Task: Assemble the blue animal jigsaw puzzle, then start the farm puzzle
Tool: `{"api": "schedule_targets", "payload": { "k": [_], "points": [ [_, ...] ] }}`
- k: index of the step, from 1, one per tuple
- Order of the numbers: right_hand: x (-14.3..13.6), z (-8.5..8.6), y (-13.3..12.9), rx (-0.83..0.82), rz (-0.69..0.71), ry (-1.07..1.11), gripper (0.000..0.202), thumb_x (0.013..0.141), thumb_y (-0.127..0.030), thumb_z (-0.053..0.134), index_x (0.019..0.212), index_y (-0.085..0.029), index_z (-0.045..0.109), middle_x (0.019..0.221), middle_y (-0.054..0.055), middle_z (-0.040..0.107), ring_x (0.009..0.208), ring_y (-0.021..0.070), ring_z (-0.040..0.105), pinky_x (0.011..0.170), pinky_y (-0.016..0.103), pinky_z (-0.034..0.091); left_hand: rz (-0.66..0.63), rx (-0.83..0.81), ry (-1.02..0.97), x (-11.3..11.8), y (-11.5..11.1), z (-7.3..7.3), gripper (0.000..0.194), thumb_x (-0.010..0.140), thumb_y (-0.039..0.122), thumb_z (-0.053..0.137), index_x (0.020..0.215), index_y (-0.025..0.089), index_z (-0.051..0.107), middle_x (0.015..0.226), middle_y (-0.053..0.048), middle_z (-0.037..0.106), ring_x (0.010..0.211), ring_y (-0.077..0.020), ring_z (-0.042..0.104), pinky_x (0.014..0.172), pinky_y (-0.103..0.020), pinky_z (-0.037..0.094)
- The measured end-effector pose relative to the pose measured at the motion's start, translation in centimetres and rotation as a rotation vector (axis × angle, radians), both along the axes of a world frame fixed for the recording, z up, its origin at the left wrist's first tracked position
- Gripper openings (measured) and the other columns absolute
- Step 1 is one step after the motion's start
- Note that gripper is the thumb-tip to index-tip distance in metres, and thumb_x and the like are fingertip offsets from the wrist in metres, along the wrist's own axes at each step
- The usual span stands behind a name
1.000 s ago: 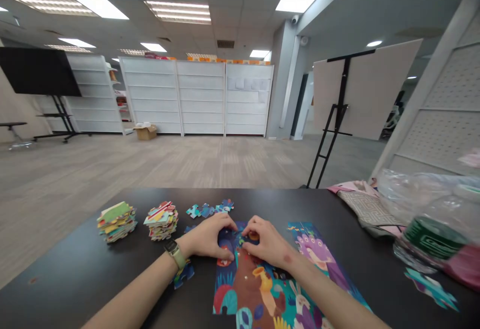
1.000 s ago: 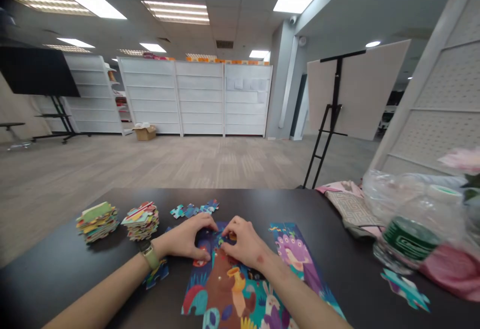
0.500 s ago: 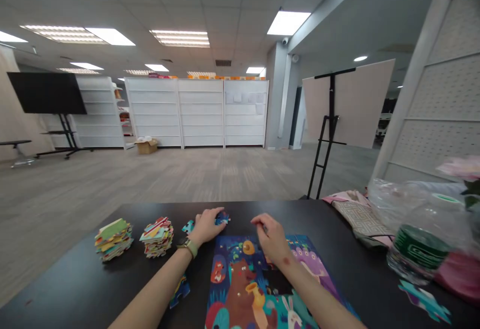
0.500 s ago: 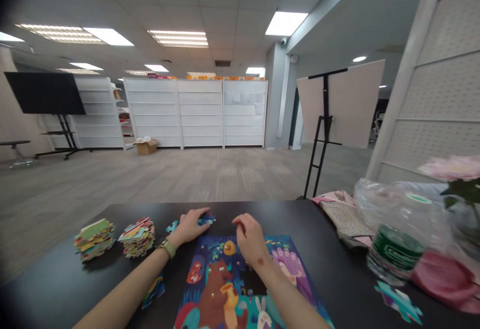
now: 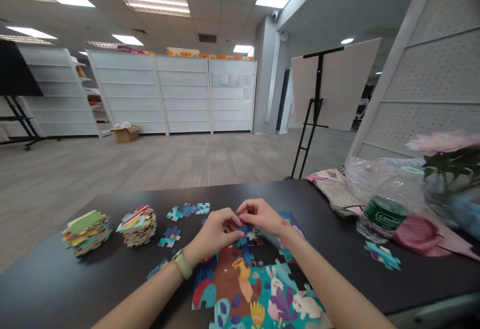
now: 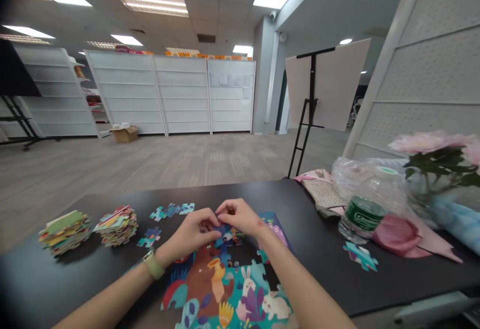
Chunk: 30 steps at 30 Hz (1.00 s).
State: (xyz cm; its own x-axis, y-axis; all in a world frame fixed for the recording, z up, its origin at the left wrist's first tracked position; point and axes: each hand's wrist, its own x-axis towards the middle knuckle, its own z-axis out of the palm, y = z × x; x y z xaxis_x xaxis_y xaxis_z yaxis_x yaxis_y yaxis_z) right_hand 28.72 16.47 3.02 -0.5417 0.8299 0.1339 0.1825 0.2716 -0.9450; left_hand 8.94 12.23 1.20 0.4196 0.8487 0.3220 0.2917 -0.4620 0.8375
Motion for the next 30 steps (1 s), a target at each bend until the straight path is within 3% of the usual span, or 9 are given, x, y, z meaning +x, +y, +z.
{"api": "schedule_targets", "payload": {
  "k": [4,8,15,19,25,30],
  "points": [
    [1.8,1.1,-0.3,-0.199,0.202,-0.132,0.036,0.068,-0.038,0.078,0.093,-0.015,0.068,0.068,-0.002,0.067,0.058,0.0109,0.058,0.057,0.023,0.045,-0.058,-0.060,-0.001,0.9,-0.3,-1.0,0.020,0.076,0.028,0.077,0.081,0.017,0.062,0.078,0.000,0.063,0.068,-0.0147,0.064,0.061,-0.024,0.050],
    [2.5,1.1,-0.4,-0.247,0.279,-0.256,0.028,0.064,-0.030,0.078,0.085,-0.017,0.066,0.065,-0.005,0.065,0.058,0.0107,0.059,0.057,0.022,0.046,-0.071,-0.051,0.062,0.8,-0.4,-1.2,0.020,0.078,0.030,0.075,0.083,0.018,0.060,0.076,0.001,0.062,0.069,-0.0148,0.062,0.062,-0.025,0.049],
    [2.8,1.0,-0.8,-0.364,0.295,-0.383,0.026,0.056,-0.026,0.075,0.075,-0.019,0.059,0.062,-0.006,0.065,0.052,0.0117,0.059,0.052,0.024,0.051,-0.209,0.181,0.328,0.5,-1.4,0.3,0.051,0.065,0.028,0.082,0.109,0.024,0.056,0.111,-0.004,0.059,0.101,-0.0226,0.055,0.092,-0.034,0.045],
    [2.9,1.2,-1.0,-0.290,0.294,-0.473,0.023,0.056,-0.025,0.076,0.072,-0.019,0.062,0.057,-0.007,0.063,0.051,0.0114,0.059,0.048,0.020,0.046,-0.242,0.205,0.391,0.4,-1.2,-0.1,0.044,0.069,0.033,0.081,0.107,0.026,0.060,0.112,-0.004,0.058,0.106,-0.0246,0.054,0.100,-0.038,0.041],
    [2.9,1.0,-1.1,-0.092,0.253,-0.560,0.018,0.061,-0.021,0.076,0.077,-0.018,0.069,0.061,-0.006,0.065,0.056,0.0114,0.060,0.049,0.019,0.040,-0.313,0.248,0.371,0.3,-0.7,-0.6,0.033,0.076,0.039,0.079,0.107,0.030,0.071,0.116,-0.003,0.059,0.106,-0.0230,0.055,0.097,-0.034,0.042],
    [2.9,0.8,-0.8,-0.075,0.233,-0.620,0.024,0.060,-0.024,0.078,0.082,-0.018,0.071,0.065,-0.004,0.067,0.058,0.0122,0.060,0.049,0.019,0.041,-0.309,0.290,0.392,0.3,-0.6,-0.6,0.034,0.076,0.038,0.079,0.109,0.030,0.074,0.113,-0.004,0.061,0.103,-0.0226,0.057,0.094,-0.033,0.043]
  ]
}}
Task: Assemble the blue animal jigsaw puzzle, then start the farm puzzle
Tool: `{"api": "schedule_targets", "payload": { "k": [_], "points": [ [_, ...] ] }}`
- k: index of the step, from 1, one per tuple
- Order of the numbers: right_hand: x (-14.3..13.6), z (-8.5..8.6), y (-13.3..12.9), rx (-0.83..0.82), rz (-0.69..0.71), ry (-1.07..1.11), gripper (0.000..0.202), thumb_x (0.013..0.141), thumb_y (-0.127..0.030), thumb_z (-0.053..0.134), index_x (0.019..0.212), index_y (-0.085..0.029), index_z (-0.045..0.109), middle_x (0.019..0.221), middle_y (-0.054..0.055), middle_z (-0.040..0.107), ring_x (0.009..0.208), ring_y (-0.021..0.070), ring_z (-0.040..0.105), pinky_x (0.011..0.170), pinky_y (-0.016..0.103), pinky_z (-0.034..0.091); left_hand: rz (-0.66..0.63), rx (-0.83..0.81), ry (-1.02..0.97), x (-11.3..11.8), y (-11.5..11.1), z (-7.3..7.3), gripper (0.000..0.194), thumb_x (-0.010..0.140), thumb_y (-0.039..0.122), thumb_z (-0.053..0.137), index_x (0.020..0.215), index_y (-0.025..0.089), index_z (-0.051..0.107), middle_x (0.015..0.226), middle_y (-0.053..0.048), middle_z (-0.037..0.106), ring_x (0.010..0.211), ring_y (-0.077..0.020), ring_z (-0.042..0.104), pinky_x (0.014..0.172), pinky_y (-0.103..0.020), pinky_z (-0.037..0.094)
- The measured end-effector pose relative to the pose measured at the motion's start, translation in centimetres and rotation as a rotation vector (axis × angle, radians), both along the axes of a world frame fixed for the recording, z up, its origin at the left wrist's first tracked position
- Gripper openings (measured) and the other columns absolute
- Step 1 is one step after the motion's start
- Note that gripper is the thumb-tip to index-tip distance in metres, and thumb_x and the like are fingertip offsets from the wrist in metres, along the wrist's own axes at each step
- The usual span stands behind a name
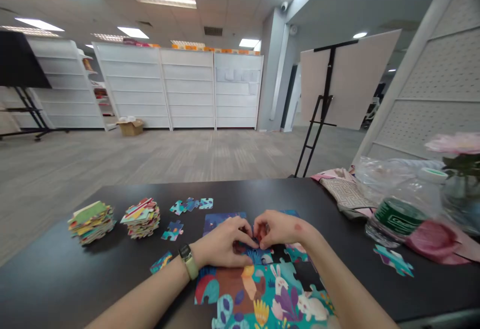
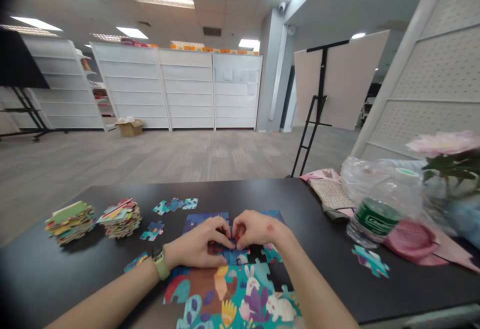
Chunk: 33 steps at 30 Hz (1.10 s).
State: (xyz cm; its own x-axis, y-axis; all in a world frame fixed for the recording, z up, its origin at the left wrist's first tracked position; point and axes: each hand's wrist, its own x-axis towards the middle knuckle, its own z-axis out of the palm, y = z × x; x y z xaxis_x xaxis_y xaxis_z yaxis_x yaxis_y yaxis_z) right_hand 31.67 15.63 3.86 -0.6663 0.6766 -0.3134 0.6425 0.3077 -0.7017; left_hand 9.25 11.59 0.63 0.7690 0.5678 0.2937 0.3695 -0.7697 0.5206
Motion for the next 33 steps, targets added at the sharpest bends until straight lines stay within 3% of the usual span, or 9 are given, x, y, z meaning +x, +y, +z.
{"api": "schedule_targets", "payload": {
  "k": [10,14,19,24,27,30,33],
  "points": [
    [0.3,-0.4,0.1,0.008,-0.102,-0.102,0.031,0.058,-0.024,0.078,0.086,-0.019,0.065,0.065,-0.005,0.065,0.053,0.0128,0.061,0.044,0.019,0.039,-0.018,0.139,0.097,-0.1,-0.4,0.4,0.029,0.080,0.036,0.074,0.109,0.031,0.074,0.116,-0.003,0.060,0.105,-0.0221,0.056,0.097,-0.033,0.042],
    [0.2,-0.3,0.2,0.083,-0.072,-0.133,0.035,0.053,-0.022,0.081,0.083,-0.019,0.063,0.064,-0.006,0.062,0.057,0.0113,0.057,0.046,0.019,0.036,-0.045,0.216,0.162,-0.2,-0.3,0.7,0.031,0.082,0.040,0.072,0.112,0.032,0.072,0.117,-0.004,0.059,0.105,-0.0231,0.055,0.096,-0.034,0.042],
    [0.0,-0.3,0.1,-0.010,-0.025,-0.118,0.043,0.051,-0.028,0.085,0.085,-0.019,0.061,0.066,-0.007,0.060,0.059,0.0114,0.055,0.049,0.020,0.036,-0.059,0.297,0.237,-0.3,-0.2,0.8,0.027,0.091,0.047,0.061,0.109,0.032,0.074,0.117,-0.006,0.058,0.103,-0.0238,0.055,0.093,-0.035,0.043],
    [0.0,-1.2,0.4,0.067,-0.067,-0.162,0.043,0.048,-0.027,0.086,0.081,-0.019,0.060,0.065,-0.009,0.056,0.058,0.0097,0.050,0.048,0.020,0.032,-0.022,0.297,0.207,-0.3,-0.2,1.1,0.026,0.096,0.041,0.054,0.113,0.033,0.072,0.119,-0.006,0.057,0.108,-0.0233,0.054,0.097,-0.035,0.041],
    [0.1,-1.6,0.5,0.094,-0.109,-0.186,0.045,0.047,-0.026,0.087,0.082,-0.020,0.060,0.066,-0.009,0.055,0.057,0.0093,0.049,0.047,0.021,0.030,0.127,0.226,0.177,-2.0,1.1,1.7,0.026,0.096,0.039,0.052,0.110,0.028,0.071,0.114,-0.006,0.061,0.102,-0.0209,0.058,0.095,-0.032,0.043],
    [0.1,-1.4,0.2,0.098,-0.157,-0.198,0.047,0.045,-0.024,0.088,0.082,-0.020,0.060,0.067,-0.009,0.056,0.058,0.0094,0.050,0.047,0.021,0.029,0.513,0.110,0.232,-6.0,3.0,1.9,0.032,0.091,0.035,0.057,0.120,0.028,0.065,0.120,-0.005,0.064,0.114,-0.0253,0.055,0.100,-0.036,0.041],
    [0.1,-1.0,0.1,0.102,-0.163,-0.197,0.048,0.044,-0.025,0.089,0.082,-0.020,0.059,0.068,-0.009,0.057,0.058,0.0097,0.051,0.047,0.021,0.029,0.658,0.054,0.266,-10.3,4.7,1.5,0.058,0.083,0.033,0.063,0.139,0.021,0.051,0.136,-0.013,0.057,0.126,-0.0346,0.047,0.104,-0.047,0.038]
  ]
}}
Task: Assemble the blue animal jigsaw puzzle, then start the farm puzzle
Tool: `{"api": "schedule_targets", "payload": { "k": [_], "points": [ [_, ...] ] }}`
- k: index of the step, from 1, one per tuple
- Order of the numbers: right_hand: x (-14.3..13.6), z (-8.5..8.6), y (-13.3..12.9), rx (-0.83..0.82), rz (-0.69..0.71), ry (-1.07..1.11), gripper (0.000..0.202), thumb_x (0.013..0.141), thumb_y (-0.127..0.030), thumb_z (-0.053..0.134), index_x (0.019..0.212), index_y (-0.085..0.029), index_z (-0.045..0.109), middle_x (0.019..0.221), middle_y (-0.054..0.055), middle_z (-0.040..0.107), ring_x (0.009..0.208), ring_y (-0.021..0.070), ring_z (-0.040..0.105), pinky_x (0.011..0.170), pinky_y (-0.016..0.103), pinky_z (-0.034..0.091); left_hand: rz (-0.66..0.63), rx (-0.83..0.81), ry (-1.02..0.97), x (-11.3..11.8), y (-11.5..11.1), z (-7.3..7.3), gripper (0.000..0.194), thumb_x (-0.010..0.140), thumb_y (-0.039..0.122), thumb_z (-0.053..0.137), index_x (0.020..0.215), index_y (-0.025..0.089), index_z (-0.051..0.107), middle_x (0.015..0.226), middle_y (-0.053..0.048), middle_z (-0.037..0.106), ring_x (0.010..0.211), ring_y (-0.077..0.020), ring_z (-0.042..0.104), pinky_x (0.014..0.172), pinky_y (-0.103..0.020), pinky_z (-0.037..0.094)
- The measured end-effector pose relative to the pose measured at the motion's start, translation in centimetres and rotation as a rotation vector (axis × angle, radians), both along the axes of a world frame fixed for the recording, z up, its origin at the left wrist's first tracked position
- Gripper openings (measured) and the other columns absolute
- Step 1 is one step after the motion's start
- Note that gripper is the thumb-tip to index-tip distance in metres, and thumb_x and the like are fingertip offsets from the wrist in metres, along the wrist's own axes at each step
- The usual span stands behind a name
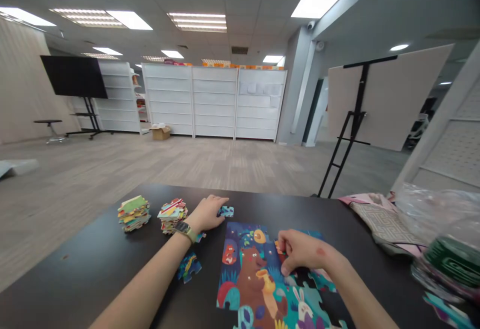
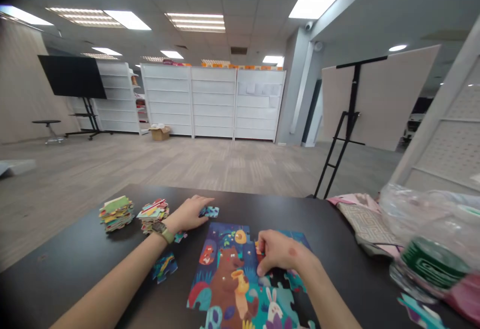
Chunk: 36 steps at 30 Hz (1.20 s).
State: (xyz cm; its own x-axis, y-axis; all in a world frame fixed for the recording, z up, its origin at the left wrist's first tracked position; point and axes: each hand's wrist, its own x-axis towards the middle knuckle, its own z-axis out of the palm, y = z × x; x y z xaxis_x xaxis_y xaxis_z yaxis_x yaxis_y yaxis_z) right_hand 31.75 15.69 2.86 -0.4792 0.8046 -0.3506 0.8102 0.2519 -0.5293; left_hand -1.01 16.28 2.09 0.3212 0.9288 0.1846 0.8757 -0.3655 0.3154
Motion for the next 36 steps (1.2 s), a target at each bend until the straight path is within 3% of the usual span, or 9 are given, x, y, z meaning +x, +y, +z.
{"api": "schedule_targets", "payload": {
  "k": [3,9,12,14,18,21,25,32,36],
  "points": [
    [0.1,0.2,0.2,0.000,0.032,0.014,0.052,0.043,-0.031,0.090,0.085,-0.020,0.061,0.067,-0.008,0.057,0.057,0.0101,0.052,0.046,0.021,0.030,0.028,-0.052,-0.010,-1.9,0.8,-0.8,0.066,0.083,0.037,0.065,0.144,0.023,0.046,0.136,-0.012,0.058,0.124,-0.0342,0.051,0.103,-0.049,0.038],
    [0.2,0.2,0.5,-0.003,0.093,0.006,0.058,0.043,-0.037,0.092,0.091,-0.020,0.063,0.068,-0.007,0.061,0.058,0.0115,0.055,0.048,0.020,0.034,-0.003,-0.038,-0.122,-1.0,1.1,-1.2,0.057,0.078,0.024,0.066,0.134,0.024,0.057,0.119,-0.008,0.066,0.112,-0.0281,0.058,0.099,-0.041,0.042],
    [0.0,0.6,0.5,0.037,0.085,0.077,0.039,0.061,-0.037,0.083,0.090,-0.019,0.064,0.065,-0.005,0.061,0.058,0.0115,0.055,0.051,0.021,0.036,-0.016,0.005,-0.230,-0.7,1.2,-0.9,0.045,0.076,0.022,0.067,0.121,0.020,0.065,0.111,-0.008,0.067,0.101,-0.0240,0.061,0.093,-0.035,0.045],
    [-0.2,0.9,0.6,0.188,0.012,0.132,0.022,0.076,-0.036,0.071,0.087,-0.018,0.065,0.064,-0.003,0.063,0.059,0.0121,0.055,0.055,0.022,0.037,-0.018,0.035,-0.320,-0.2,1.1,-0.7,0.030,0.081,0.026,0.062,0.110,0.017,0.068,0.102,-0.007,0.067,0.093,-0.0214,0.062,0.087,-0.032,0.047],
    [-0.8,1.1,0.8,0.412,-0.106,0.319,0.025,0.087,-0.039,0.059,0.096,-0.017,0.068,0.074,0.002,0.068,0.066,0.0142,0.059,0.063,0.026,0.041,-0.069,0.014,-0.495,3.5,0.1,-1.0,0.029,0.093,0.038,0.053,0.101,0.013,0.066,0.087,-0.007,0.068,0.080,-0.0187,0.064,0.072,-0.027,0.050],
    [-1.4,0.9,0.8,0.277,-0.004,0.601,0.039,0.085,-0.041,0.062,0.116,-0.018,0.064,0.091,0.004,0.071,0.073,0.0144,0.061,0.066,0.026,0.046,-0.183,-0.109,-0.642,7.3,-1.8,-1.6,0.028,0.088,0.041,0.062,0.093,0.013,0.067,0.077,-0.003,0.066,0.070,-0.0151,0.062,0.062,-0.023,0.047],
    [-1.9,0.8,0.5,0.169,0.035,0.699,0.030,0.082,-0.041,0.065,0.098,-0.015,0.068,0.071,0.000,0.065,0.063,0.0118,0.057,0.061,0.024,0.044,-0.235,-0.239,-0.776,10.0,-3.6,-2.0,0.026,0.082,0.039,0.070,0.088,0.013,0.068,0.070,0.000,0.063,0.063,-0.0124,0.057,0.058,-0.022,0.044],
    [-2.0,0.6,0.0,-0.115,0.032,0.605,0.033,0.073,-0.045,0.074,0.082,-0.018,0.058,0.063,-0.002,0.064,0.056,0.0135,0.062,0.054,0.024,0.046,-0.273,-0.252,-0.916,8.7,-2.6,-2.2,0.039,0.085,0.036,0.068,0.116,0.013,0.063,0.089,-0.006,0.069,0.078,-0.0162,0.063,0.072,-0.028,0.050],
    [-2.6,0.9,-0.5,-0.019,0.068,0.591,0.034,0.074,-0.046,0.075,0.082,-0.017,0.059,0.067,-0.001,0.065,0.060,0.0130,0.061,0.057,0.024,0.047,-0.300,-0.326,-1.005,8.6,-2.5,-2.2,0.042,0.081,0.036,0.073,0.114,0.012,0.061,0.087,-0.006,0.069,0.077,-0.0157,0.064,0.072,-0.027,0.050]
  ]
}}
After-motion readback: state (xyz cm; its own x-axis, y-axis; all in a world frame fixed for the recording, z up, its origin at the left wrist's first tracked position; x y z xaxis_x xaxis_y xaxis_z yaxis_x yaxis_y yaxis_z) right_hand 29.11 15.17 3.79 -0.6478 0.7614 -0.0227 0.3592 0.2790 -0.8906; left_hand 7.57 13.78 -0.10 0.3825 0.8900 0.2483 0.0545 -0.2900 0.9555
